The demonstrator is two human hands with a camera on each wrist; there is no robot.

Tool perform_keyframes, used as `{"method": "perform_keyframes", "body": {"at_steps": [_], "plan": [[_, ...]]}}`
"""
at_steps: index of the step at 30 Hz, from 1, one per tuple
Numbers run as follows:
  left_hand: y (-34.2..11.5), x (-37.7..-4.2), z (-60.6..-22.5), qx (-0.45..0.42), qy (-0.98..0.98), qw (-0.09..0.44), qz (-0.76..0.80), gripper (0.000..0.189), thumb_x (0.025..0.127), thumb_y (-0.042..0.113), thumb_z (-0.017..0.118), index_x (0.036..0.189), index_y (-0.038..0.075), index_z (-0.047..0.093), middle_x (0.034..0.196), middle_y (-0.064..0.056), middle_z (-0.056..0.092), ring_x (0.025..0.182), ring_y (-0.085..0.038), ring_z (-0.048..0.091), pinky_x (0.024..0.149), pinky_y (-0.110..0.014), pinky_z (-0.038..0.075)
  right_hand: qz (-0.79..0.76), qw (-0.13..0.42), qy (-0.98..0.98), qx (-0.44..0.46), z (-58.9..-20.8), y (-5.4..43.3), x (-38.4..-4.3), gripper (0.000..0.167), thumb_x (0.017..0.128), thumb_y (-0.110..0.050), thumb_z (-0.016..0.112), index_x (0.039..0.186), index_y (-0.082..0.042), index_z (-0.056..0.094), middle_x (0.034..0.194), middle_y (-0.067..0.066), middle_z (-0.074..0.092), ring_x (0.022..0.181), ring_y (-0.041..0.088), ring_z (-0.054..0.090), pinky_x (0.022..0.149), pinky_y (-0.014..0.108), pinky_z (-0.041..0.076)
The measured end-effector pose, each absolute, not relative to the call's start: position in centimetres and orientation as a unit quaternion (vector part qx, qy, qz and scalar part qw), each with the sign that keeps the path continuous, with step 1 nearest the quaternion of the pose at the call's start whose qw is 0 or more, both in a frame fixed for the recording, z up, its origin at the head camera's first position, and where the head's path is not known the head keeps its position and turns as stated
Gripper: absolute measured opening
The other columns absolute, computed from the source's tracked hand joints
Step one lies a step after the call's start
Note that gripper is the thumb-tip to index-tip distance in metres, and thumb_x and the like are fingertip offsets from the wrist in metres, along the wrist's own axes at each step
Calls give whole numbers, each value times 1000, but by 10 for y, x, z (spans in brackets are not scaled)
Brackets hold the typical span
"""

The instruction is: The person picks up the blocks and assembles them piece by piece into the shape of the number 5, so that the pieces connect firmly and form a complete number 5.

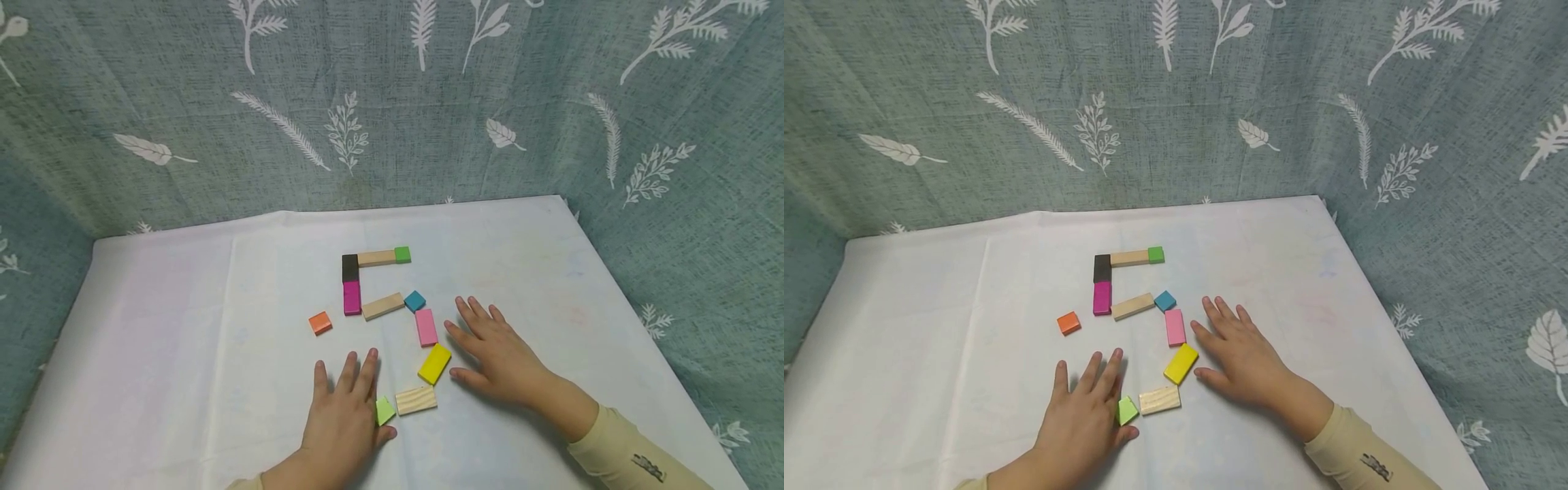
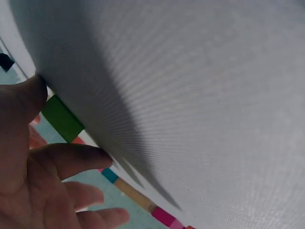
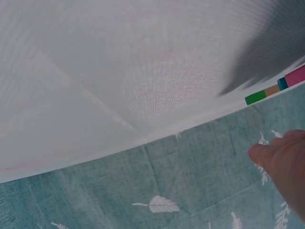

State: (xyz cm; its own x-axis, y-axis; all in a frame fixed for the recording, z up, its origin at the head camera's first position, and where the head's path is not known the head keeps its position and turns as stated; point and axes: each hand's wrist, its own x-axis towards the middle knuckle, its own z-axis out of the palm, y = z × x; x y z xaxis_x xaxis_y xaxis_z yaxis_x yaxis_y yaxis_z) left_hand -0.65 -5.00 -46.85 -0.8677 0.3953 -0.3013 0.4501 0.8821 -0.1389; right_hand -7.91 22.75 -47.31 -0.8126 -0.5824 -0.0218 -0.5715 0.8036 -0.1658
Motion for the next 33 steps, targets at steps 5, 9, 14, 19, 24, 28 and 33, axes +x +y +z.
{"method": "perform_keyframes", "body": {"at_steps": [5, 9, 14, 19, 24, 28, 33], "plan": [[-49, -7, -466, 217, 960, 133, -115, 96, 82, 84, 50, 148, 13, 53, 167, -7, 29, 149, -33, 36, 112, -75, 26, -74, 34, 949, -304, -473, 227, -79, 80, 86, -53, 74, 152, -18, 47, 167, 14, 26, 156, 35, 21, 122, 61, 21], [-49, -7, -466, 216, 960, 133, -115, 96, 82, 84, 50, 148, 14, 53, 166, -7, 30, 149, -33, 36, 112, -73, 28, -73, 33, 949, -305, -473, 226, -79, 80, 85, -54, 74, 152, -18, 48, 167, 14, 27, 156, 35, 21, 122, 61, 21], [-49, -6, -467, 221, 961, 118, -117, 95, 83, 84, 50, 147, 14, 55, 165, -8, 31, 148, -34, 37, 112, -71, 29, -70, 34, 948, -308, -472, 226, -79, 79, 86, -53, 74, 152, -17, 48, 167, 15, 26, 155, 36, 21, 121, 62, 22], [-50, -5, -467, 222, 961, 117, -119, 97, 82, 85, 48, 147, 13, 54, 165, -8, 33, 147, -33, 38, 112, -72, 29, -75, 37, 948, -306, -471, 224, -78, 79, 86, -53, 75, 151, -17, 49, 167, 15, 26, 155, 36, 21, 121, 62, 22], [-52, -4, -469, 223, 961, 114, -117, 94, 85, 83, 47, 147, 13, 54, 165, -6, 33, 147, -33, 39, 112, -72, 28, -76, 40, 948, -306, -471, 223, -78, 78, 86, -54, 74, 151, -18, 49, 167, 14, 27, 156, 36, 21, 121, 62, 22], [-53, -4, -469, 224, 961, 107, -119, 91, 86, 82, 48, 147, 15, 54, 165, -7, 32, 147, -34, 38, 112, -73, 28, -73, 42, 949, -304, -472, 223, -78, 78, 86, -55, 73, 151, -18, 50, 167, 13, 27, 156, 35, 21, 121, 61, 22], [-55, -4, -468, 223, 962, 105, -119, 88, 84, 83, 49, 144, 19, 59, 165, -8, 32, 147, -34, 38, 112, -73, 27, -69, 40, 950, -303, -473, 222, -78, 78, 86, -55, 73, 151, -19, 50, 167, 13, 27, 156, 35, 21, 121, 62, 22]]}}
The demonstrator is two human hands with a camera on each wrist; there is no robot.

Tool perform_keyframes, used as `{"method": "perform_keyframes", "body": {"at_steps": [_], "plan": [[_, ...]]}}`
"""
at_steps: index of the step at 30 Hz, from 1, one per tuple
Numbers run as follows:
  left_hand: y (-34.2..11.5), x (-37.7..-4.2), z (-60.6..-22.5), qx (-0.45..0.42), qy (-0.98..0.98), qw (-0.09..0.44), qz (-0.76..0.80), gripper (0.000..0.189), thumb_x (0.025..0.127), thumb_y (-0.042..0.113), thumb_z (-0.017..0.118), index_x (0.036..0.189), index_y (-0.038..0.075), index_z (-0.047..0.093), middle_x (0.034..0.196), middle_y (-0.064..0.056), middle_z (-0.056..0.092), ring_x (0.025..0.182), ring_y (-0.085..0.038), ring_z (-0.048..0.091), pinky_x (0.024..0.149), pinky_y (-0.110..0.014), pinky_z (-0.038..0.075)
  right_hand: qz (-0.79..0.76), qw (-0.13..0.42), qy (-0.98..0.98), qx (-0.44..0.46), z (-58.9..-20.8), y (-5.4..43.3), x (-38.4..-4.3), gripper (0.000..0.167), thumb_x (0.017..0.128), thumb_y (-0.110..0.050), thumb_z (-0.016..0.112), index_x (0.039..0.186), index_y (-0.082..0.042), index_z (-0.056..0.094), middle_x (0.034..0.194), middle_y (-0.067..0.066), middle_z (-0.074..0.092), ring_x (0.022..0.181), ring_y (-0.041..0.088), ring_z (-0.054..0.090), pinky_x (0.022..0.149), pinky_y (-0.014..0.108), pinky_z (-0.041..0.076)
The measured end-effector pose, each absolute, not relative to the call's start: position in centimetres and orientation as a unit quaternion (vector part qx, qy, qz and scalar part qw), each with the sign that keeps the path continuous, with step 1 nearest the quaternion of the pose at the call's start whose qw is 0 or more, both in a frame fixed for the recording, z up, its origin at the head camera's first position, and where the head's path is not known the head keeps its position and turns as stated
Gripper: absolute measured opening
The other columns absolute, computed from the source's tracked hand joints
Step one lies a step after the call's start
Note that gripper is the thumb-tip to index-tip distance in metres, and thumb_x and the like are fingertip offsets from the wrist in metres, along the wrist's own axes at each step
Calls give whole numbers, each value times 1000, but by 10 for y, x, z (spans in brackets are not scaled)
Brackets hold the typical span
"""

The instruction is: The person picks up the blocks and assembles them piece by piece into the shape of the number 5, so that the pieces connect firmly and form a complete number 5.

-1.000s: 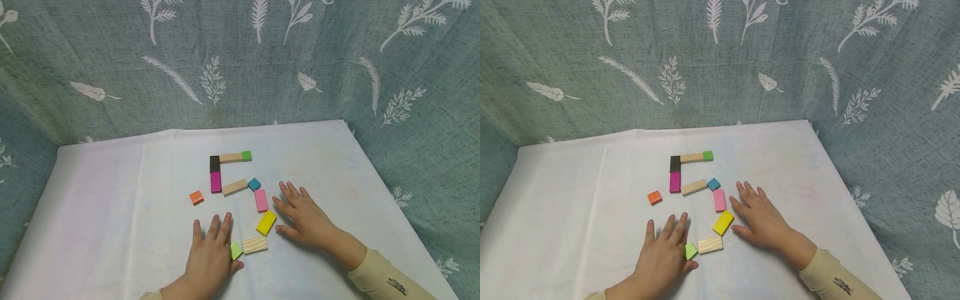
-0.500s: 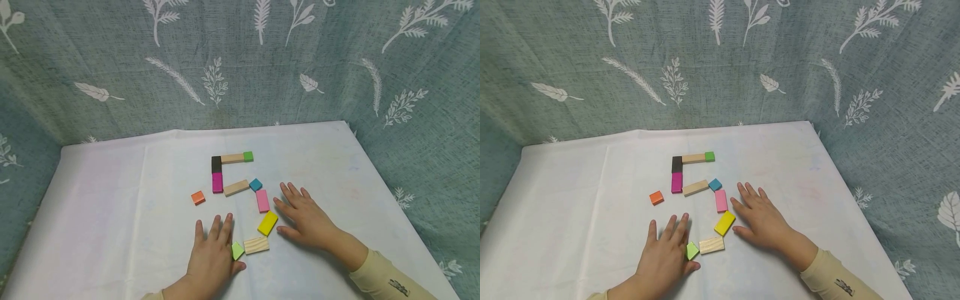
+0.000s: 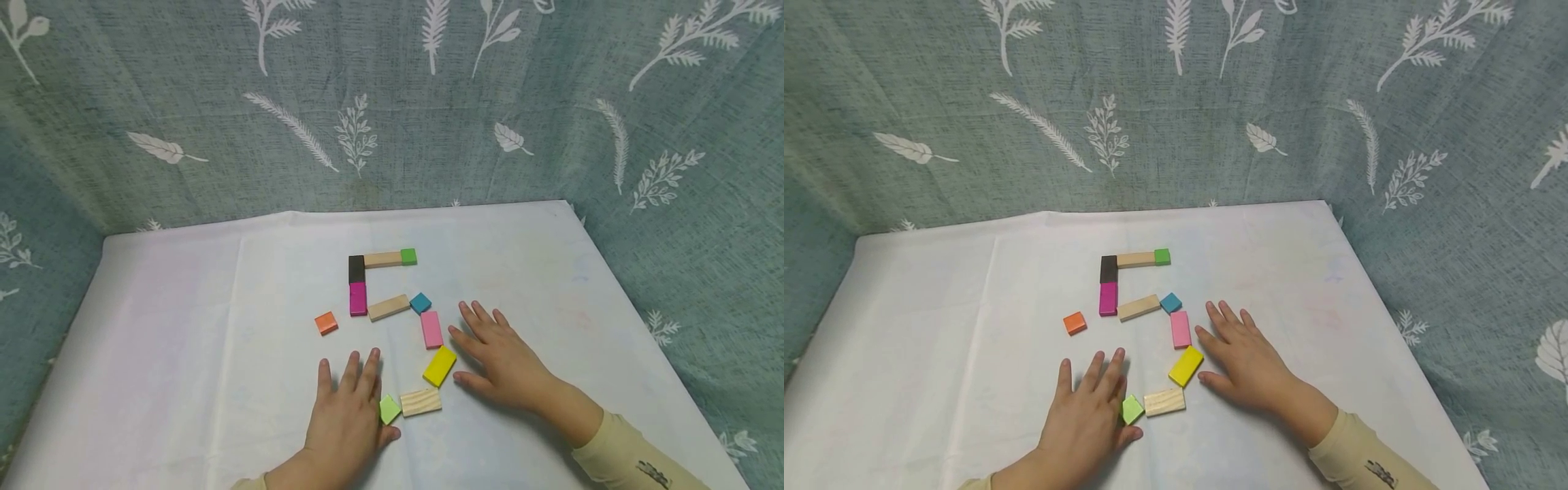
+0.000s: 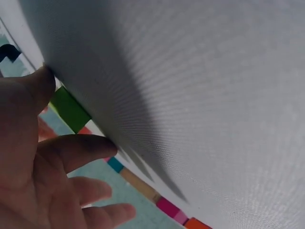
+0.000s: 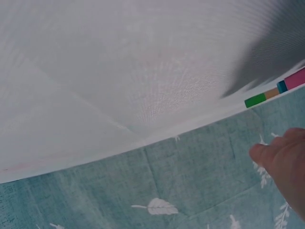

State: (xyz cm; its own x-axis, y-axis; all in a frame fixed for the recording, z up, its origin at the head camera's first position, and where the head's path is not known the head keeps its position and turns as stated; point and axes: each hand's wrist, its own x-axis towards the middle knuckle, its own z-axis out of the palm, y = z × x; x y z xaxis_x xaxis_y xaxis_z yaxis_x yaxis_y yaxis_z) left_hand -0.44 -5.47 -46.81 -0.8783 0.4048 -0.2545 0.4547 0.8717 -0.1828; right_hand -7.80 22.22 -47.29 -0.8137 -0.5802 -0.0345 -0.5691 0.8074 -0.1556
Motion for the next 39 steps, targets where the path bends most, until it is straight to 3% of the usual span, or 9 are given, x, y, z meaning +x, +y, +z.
{"method": "perform_keyframes", "body": {"at_steps": [8, 15, 18, 23, 27, 32, 39], "plan": [[-61, -12, -463, 211, 967, 129, -64, 95, 78, 87, 51, 143, 18, 60, 167, -10, 28, 149, -38, 34, 111, -76, 26, -75, 27, 948, -307, -472, 223, -82, 76, 85, -52, 75, 149, -18, 52, 166, 13, 30, 155, 35, 23, 121, 62, 23], [-130, -49, -452, 200, 969, 106, 103, 109, 76, 75, 69, 158, 11, 36, 170, -15, 13, 155, -39, 21, 114, -71, 26, -73, 32, 948, -309, -470, 223, -84, 76, 87, -53, 73, 150, -18, 51, 166, 14, 28, 155, 36, 21, 121, 62, 22], [-169, -75, -456, 155, 971, 101, 149, 114, 78, 68, 74, 159, 2, 27, 168, -23, 9, 154, -44, 15, 114, -72, 22, -69, 35, 949, -304, -469, 223, -84, 76, 87, -53, 73, 150, -18, 51, 166, 13, 28, 155, 36, 21, 121, 62, 22], [-198, -105, -467, 100, 967, 166, 165, 130, 74, 76, 71, 157, -9, 19, 164, -34, 5, 152, -53, 8, 112, -78, 13, -71, 38, 948, -307, -470, 222, -85, 75, 87, -52, 73, 150, -18, 50, 166, 13, 28, 155, 35, 21, 122, 61, 22], [-193, -118, -476, 107, 964, 188, 154, 137, 69, 85, 66, 158, -7, 17, 165, -33, 2, 152, -53, 3, 112, -78, 11, -74, 42, 948, -306, -473, 222, -85, 75, 87, -52, 73, 151, -18, 50, 167, 13, 27, 155, 35, 21, 122, 61, 21], [-185, -132, -479, 119, 970, 177, 119, 133, 69, 86, 66, 161, 1, 19, 166, -31, 3, 153, -53, 4, 112, -79, 12, -74, 50, 949, -302, -475, 220, -85, 76, 88, -54, 72, 151, -19, 50, 167, 12, 25, 156, 35, 20, 122, 61, 21], [-172, -136, -481, 150, 969, 174, 94, 107, 85, 77, 58, 163, 14, 20, 168, -26, 4, 153, -51, 5, 113, -78, 11, -67, 47, 951, -298, -475, 222, -85, 76, 87, -54, 72, 151, -19, 49, 167, 12, 26, 156, 34, 20, 122, 60, 21]]}}
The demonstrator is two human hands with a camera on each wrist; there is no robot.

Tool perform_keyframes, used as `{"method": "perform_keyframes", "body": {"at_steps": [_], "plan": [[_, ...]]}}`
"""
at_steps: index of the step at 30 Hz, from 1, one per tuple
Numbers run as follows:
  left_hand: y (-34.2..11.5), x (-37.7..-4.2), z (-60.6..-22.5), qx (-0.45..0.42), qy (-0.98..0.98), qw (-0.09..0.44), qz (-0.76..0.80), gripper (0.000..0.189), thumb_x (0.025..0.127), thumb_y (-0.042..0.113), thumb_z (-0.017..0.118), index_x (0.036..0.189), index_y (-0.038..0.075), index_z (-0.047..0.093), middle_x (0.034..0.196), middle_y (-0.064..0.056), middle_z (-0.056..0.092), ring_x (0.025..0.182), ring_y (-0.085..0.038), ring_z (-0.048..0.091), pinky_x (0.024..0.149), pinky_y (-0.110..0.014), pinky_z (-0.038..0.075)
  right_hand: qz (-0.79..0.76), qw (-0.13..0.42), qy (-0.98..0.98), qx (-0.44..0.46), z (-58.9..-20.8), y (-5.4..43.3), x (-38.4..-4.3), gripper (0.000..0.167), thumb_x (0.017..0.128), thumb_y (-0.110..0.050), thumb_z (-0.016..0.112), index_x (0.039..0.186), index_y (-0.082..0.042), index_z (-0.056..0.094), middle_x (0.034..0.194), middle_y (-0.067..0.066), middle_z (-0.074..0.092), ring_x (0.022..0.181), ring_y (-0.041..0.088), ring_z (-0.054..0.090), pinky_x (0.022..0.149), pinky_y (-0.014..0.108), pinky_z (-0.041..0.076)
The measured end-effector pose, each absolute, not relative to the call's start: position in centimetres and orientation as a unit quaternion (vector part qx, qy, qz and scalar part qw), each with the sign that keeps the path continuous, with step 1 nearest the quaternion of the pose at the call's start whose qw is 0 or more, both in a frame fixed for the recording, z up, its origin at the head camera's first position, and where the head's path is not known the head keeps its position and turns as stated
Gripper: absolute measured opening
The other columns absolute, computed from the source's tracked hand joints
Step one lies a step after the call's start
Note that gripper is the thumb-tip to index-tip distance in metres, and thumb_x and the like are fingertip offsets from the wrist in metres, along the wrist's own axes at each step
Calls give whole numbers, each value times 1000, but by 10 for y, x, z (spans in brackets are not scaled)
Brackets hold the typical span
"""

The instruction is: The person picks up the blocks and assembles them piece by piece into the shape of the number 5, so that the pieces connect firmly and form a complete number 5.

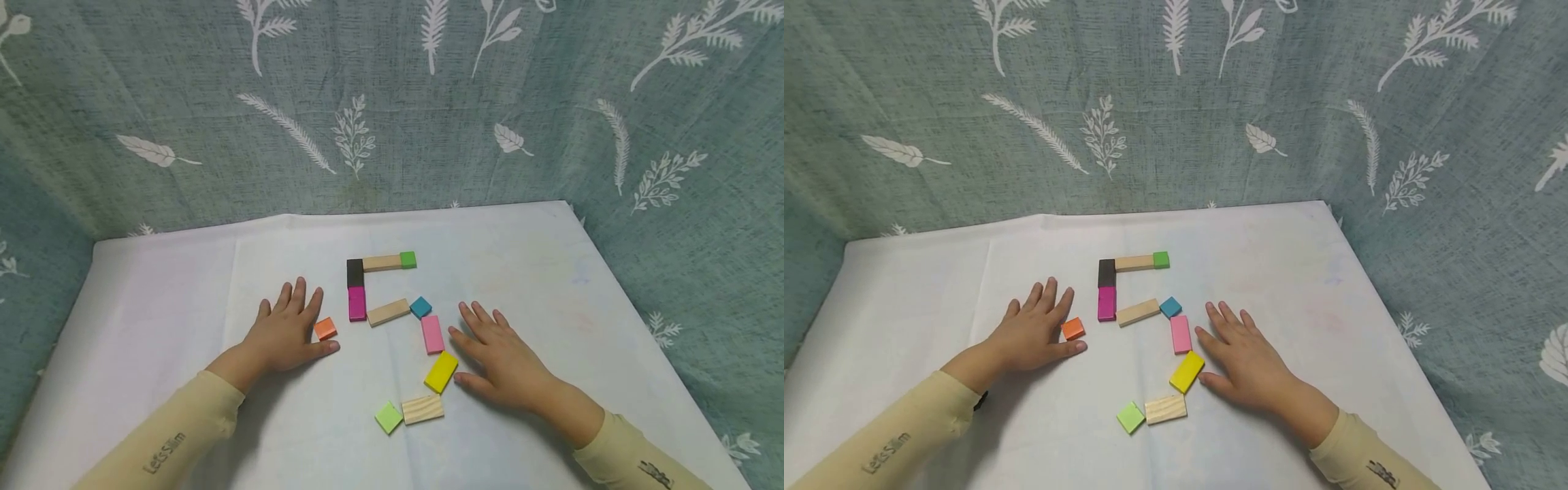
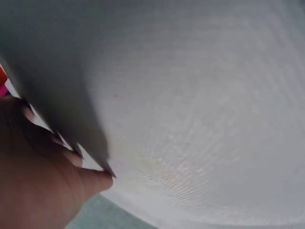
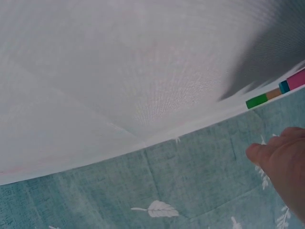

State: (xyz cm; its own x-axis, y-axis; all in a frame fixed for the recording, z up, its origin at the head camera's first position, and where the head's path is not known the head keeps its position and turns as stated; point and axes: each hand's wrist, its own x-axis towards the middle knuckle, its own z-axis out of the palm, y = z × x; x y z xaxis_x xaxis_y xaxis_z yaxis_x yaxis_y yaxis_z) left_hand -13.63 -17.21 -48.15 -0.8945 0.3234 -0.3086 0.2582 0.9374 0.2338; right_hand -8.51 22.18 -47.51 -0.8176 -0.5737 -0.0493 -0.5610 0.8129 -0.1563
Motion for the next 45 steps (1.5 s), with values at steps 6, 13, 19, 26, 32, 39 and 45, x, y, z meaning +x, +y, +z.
{"method": "perform_keyframes", "body": {"at_steps": [6, 13, 19, 26, 32, 39, 45], "plan": [[-166, -133, -481, 179, 967, 153, 100, 83, 90, 65, 62, 159, 28, 34, 168, -25, 11, 152, -52, 12, 111, -79, 17, -70, 49, 952, -293, -476, 225, -84, 76, 87, -53, 73, 151, -19, 49, 167, 12, 26, 156, 33, 20, 122, 61, 21], [-162, -107, -477, 241, 951, 166, 97, 88, 85, 70, 64, 158, 33, 34, 169, -20, 11, 154, -47, 14, 111, -78, 22, -79, 45, 949, -301, -477, 227, -83, 75, 89, -52, 71, 151, -17, 49, 167, 14, 27, 156, 35, 20, 122, 62, 21], [-131, -81, -464, 260, 934, 229, 84, 90, 84, 69, 66, 159, 34, 32, 166, -27, 17, 153, -47, 19, 108, -78, 28, -83, 36, 951, -297, -473, 232, -83, 74, 88, -50, 73, 150, -16, 50, 166, 15, 28, 155, 36, 22, 122, 62, 20], [-103, -59, -460, 273, 933, 231, 28, 90, 84, 68, 67, 159, 35, 30, 164, -28, 23, 151, -47, 26, 106, -72, 37, -87, 36, 948, -305, -474, 229, -84, 74, 88, -49, 73, 150, -16, 51, 166, 16, 28, 155, 37, 22, 121, 63, 21], [-96, -56, -464, 262, 938, 225, 13, 92, 83, 68, 67, 160, 33, 29, 166, -23, 22, 153, -43, 25, 109, -70, 36, -78, 47, 950, -299, -475, 226, -83, 75, 88, -51, 72, 150, -16, 50, 167, 15, 26, 155, 36, 21, 122, 62, 20], [-96, -56, -468, 265, 941, 211, 8, 92, 83, 70, 66, 160, 34, 30, 167, -20, 21, 153, -43, 24, 108, -70, 37, -77, 51, 950, -297, -474, 227, -83, 75, 88, -51, 72, 150, -16, 50, 167, 15, 26, 155, 37, 21, 122, 62, 20], [-96, -56, -468, 271, 940, 208, 16, 95, 80, 70, 69, 160, 34, 30, 167, -17, 23, 152, -44, 25, 108, -70, 37, -78, 54, 951, -296, -474, 227, -82, 74, 88, -51, 72, 150, -16, 50, 167, 15, 25, 156, 36, 20, 122, 62, 20]]}}
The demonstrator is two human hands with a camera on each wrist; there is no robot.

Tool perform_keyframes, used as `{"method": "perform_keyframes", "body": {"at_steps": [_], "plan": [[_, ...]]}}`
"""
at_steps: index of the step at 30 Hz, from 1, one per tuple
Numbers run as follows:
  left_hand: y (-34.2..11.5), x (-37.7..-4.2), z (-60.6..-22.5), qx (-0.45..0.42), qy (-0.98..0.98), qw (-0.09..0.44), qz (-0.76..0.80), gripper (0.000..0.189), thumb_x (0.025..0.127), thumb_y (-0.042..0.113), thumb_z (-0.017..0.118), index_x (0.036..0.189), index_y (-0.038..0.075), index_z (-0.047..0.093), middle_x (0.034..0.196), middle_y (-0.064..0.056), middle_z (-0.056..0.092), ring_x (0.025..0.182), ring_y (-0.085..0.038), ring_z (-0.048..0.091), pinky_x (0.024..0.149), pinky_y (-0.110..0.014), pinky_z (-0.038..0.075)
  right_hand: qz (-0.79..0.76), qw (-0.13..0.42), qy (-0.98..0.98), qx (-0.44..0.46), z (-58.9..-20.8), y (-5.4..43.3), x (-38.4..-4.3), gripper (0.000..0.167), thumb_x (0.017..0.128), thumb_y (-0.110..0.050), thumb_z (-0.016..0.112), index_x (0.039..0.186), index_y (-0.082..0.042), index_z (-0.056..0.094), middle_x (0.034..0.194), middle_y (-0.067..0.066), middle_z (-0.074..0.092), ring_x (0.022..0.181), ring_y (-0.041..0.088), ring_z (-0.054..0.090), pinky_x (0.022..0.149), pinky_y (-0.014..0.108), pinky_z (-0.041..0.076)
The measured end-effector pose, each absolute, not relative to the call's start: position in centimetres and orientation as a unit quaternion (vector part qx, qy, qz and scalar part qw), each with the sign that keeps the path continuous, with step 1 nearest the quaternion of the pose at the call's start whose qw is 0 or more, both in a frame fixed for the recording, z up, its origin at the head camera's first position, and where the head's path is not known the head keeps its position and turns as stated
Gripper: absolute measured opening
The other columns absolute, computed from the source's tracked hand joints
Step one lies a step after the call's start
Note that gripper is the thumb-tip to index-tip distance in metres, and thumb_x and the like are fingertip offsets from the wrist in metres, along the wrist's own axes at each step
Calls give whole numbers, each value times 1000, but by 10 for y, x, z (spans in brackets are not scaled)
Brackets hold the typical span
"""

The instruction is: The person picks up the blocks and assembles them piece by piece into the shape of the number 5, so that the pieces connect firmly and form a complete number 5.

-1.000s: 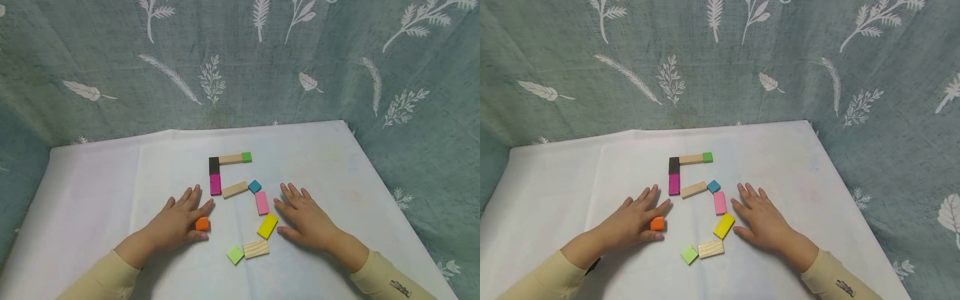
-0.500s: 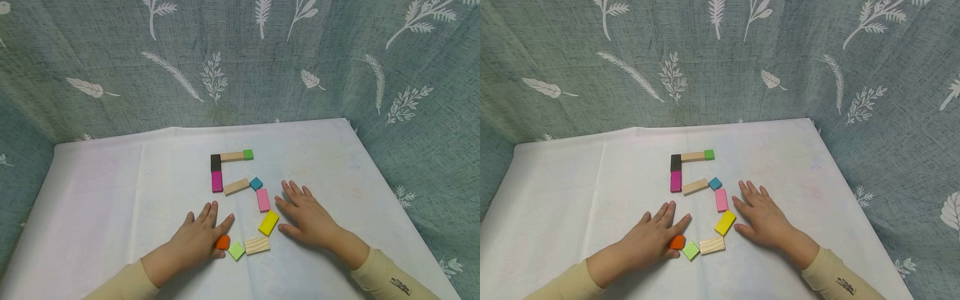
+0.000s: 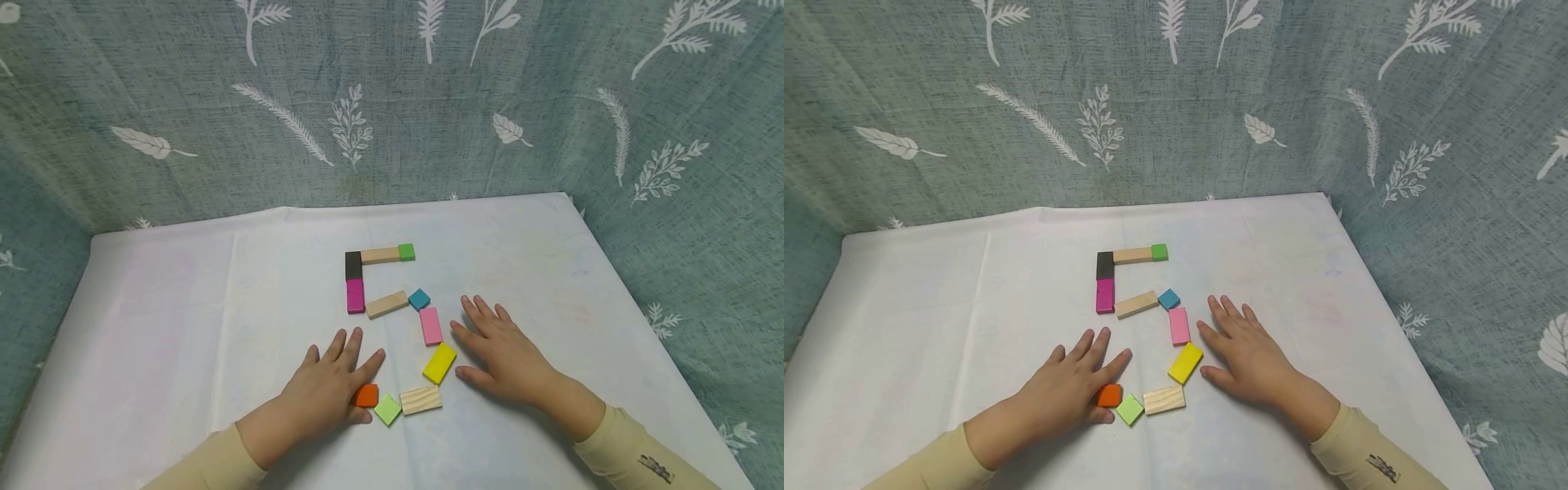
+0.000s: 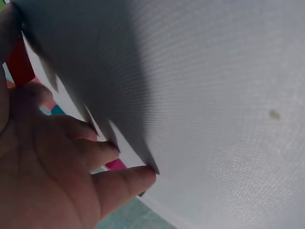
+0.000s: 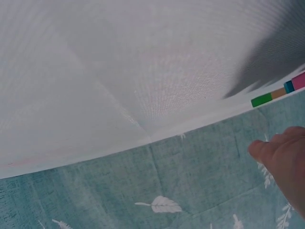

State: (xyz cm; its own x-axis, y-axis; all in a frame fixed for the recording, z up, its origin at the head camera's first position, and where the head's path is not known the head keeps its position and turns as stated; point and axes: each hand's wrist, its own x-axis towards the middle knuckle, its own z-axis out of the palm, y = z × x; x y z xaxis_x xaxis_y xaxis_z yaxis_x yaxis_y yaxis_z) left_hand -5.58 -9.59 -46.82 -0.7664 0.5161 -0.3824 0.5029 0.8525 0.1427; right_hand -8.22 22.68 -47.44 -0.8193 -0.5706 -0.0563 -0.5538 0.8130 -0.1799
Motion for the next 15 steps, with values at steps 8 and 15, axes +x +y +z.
{"method": "perform_keyframes", "body": {"at_steps": [8, 15], "plan": [[-106, -51, -468, 275, 942, 190, 40, 107, 76, 69, 74, 161, 22, 29, 167, -15, 24, 153, -40, 26, 109, -69, 37, -75, 61, 952, -292, -472, 223, -81, 75, 87, -52, 73, 150, -17, 51, 167, 14, 26, 156, 36, 20, 122, 61, 20], [-119, -45, -469, 306, 934, 173, 65, 83, 85, 61, 70, 156, 31, 39, 166, -14, 27, 151, -40, 31, 108, -70, 37, -77, 62, 953, -287, -472, 220, -78, 76, 87, -53, 73, 151, -18, 50, 167, 14, 25, 156, 35, 19, 122, 61, 19]]}}
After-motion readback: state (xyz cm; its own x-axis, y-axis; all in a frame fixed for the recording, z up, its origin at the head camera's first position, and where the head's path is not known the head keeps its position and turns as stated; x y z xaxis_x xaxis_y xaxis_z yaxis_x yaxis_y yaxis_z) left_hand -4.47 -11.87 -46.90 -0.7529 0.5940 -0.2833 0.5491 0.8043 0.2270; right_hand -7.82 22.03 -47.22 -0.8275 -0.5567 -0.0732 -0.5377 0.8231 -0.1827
